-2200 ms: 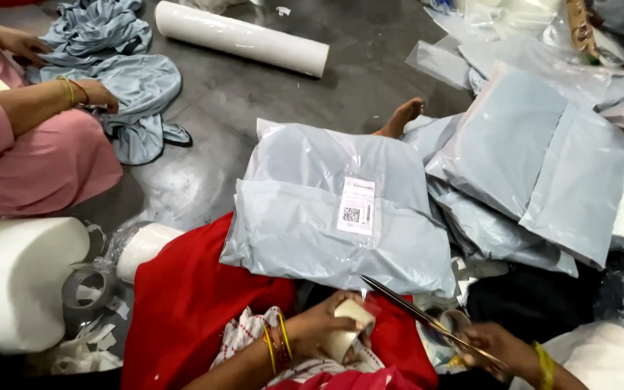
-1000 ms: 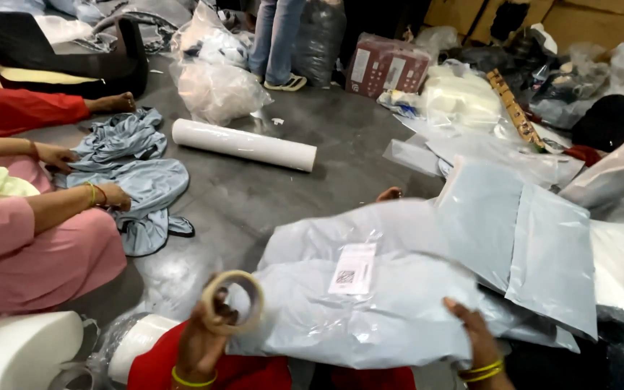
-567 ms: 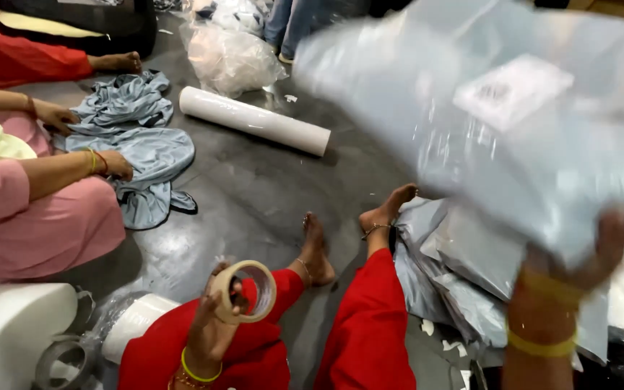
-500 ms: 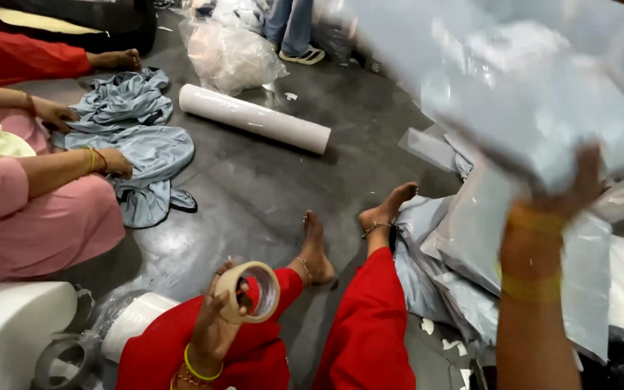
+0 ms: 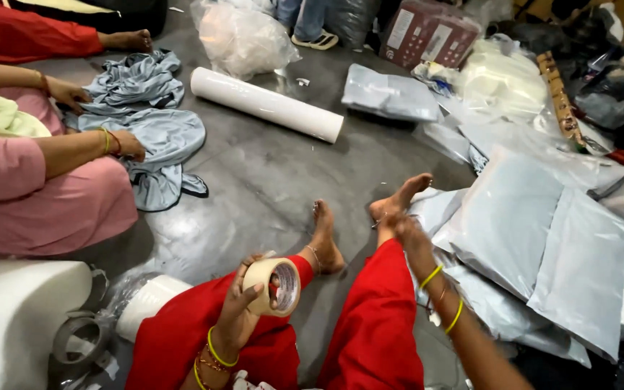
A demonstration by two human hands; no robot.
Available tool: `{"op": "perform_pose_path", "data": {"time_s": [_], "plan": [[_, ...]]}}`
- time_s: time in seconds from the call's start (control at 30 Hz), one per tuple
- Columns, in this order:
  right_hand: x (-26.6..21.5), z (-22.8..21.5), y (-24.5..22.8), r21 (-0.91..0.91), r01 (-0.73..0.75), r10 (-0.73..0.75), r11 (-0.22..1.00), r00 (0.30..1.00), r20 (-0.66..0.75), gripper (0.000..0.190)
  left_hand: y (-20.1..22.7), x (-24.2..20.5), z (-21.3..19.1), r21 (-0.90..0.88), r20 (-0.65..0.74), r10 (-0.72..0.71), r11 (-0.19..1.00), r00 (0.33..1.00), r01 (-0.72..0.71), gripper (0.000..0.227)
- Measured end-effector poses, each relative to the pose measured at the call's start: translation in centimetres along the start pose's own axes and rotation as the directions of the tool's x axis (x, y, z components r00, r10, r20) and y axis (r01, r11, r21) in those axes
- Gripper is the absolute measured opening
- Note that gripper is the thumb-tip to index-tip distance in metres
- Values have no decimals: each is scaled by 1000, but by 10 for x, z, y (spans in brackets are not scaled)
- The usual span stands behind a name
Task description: The person packages foam or plastic products into shipping bags, seals them with tape, and attaches labels.
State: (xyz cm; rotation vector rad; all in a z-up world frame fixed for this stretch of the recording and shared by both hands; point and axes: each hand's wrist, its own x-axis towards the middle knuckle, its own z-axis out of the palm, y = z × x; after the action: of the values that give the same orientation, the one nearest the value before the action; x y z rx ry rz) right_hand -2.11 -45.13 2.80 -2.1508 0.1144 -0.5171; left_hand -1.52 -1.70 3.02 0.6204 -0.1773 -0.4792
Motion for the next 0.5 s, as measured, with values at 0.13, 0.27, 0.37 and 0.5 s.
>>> {"op": "perform_pose_path", "data": {"time_s": [0.13,0.27,0.37,0.5], "plan": [[-82,38,48,272,-135,102,953,986,131,55,-17,0,-7,63,76,25,998,997,-30,66],[-139,77,71,519,-429,347,740,903,252,55,-33,-4,0,295,49,-208,937,977,184,68],[-161,101,32,488,-213,94,846,962,257,55,-76,-5,-5,584,153,-190,809,970,67,63],[-176,96,-64,294,87,-134,952,980,145,67,-112,-19,-10,749,293,-106,643,950,-159,76]]}}
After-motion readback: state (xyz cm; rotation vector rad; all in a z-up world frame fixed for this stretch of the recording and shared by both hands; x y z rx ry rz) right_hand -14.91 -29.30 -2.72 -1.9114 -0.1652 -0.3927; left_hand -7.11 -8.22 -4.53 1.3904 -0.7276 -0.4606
